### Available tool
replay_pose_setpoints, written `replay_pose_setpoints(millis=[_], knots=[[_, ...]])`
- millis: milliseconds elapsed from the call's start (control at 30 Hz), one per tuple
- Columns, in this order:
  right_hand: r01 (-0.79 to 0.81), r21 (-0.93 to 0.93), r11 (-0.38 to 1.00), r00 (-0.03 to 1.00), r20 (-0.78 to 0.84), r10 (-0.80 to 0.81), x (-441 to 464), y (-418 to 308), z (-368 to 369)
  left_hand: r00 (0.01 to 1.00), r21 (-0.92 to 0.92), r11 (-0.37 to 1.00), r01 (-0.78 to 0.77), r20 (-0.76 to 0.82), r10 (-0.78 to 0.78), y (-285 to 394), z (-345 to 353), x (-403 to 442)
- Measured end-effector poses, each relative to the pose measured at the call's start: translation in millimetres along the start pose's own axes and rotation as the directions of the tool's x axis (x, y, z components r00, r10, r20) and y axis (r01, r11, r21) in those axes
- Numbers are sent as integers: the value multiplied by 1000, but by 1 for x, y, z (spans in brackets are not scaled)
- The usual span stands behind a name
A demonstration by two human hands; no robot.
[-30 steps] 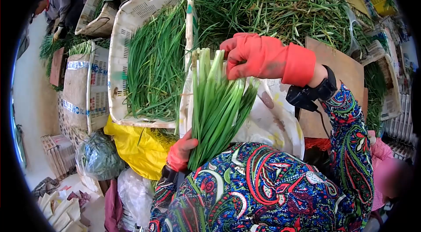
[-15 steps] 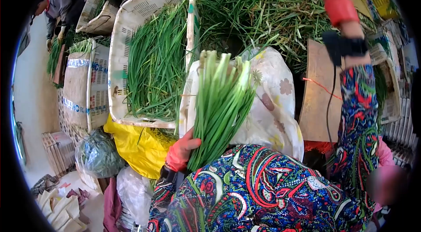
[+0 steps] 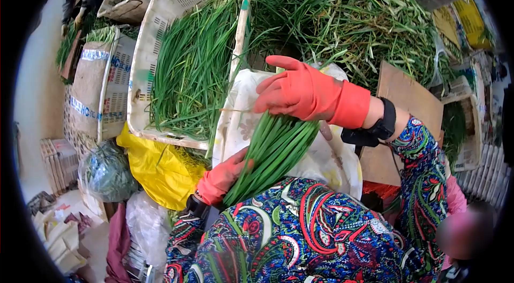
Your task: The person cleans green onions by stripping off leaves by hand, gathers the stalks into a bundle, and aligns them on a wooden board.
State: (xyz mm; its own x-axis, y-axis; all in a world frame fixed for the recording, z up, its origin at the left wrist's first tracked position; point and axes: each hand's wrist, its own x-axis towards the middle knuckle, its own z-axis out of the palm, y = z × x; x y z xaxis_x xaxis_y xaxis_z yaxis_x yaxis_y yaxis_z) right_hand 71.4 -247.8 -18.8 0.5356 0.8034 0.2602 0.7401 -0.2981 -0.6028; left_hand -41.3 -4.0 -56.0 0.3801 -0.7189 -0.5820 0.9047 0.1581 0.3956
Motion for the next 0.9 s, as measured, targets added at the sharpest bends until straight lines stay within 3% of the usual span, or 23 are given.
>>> replay_pose_setpoints(millis=[33,133,267,367,433,500,567,600,700,733,767,833,900], knots=[[-27,2,1000,1000,3,27,0,0,-1,998,-51,998,39,-39,-41,3,5,-6],[-133,-16,991,991,27,133,3,-4,-6,997,-67,998,-19,78,24,6,13,-1],[-121,-56,991,976,-190,108,4,9,-4,992,33,995,-95,85,92,10,19,2],[-252,26,967,959,-128,254,8,14,-20,988,90,988,-128,96,119,9,14,2],[-343,48,938,895,-286,342,9,25,-28,989,56,992,-113,107,106,11,18,2],[-220,9,975,902,-378,208,3,55,-65,997,93,994,-63,41,60,14,21,0],[-229,468,854,717,-512,473,-27,119,-118,999,71,997,-32,5,31,13,21,-1],[-801,-132,584,563,-501,658,-27,97,-158,1000,31,999,-26,4,26,11,20,-2],[-656,-652,380,746,-638,193,-24,88,-173,1000,-11,999,-31,4,31,10,16,-1],[-576,-454,680,795,-505,337,-20,76,-162,999,-60,998,-31,31,33,9,14,0],[-485,-151,862,844,-338,416,-3,46,-136,998,-103,994,-20,63,27,7,14,1],[-500,35,865,853,-153,499,3,18,-81,999,-104,994,-16,49,22,8,19,1],[-667,-171,726,700,190,688,13,12,-70,999,-77,996,-36,16,38,8,20,-3]])
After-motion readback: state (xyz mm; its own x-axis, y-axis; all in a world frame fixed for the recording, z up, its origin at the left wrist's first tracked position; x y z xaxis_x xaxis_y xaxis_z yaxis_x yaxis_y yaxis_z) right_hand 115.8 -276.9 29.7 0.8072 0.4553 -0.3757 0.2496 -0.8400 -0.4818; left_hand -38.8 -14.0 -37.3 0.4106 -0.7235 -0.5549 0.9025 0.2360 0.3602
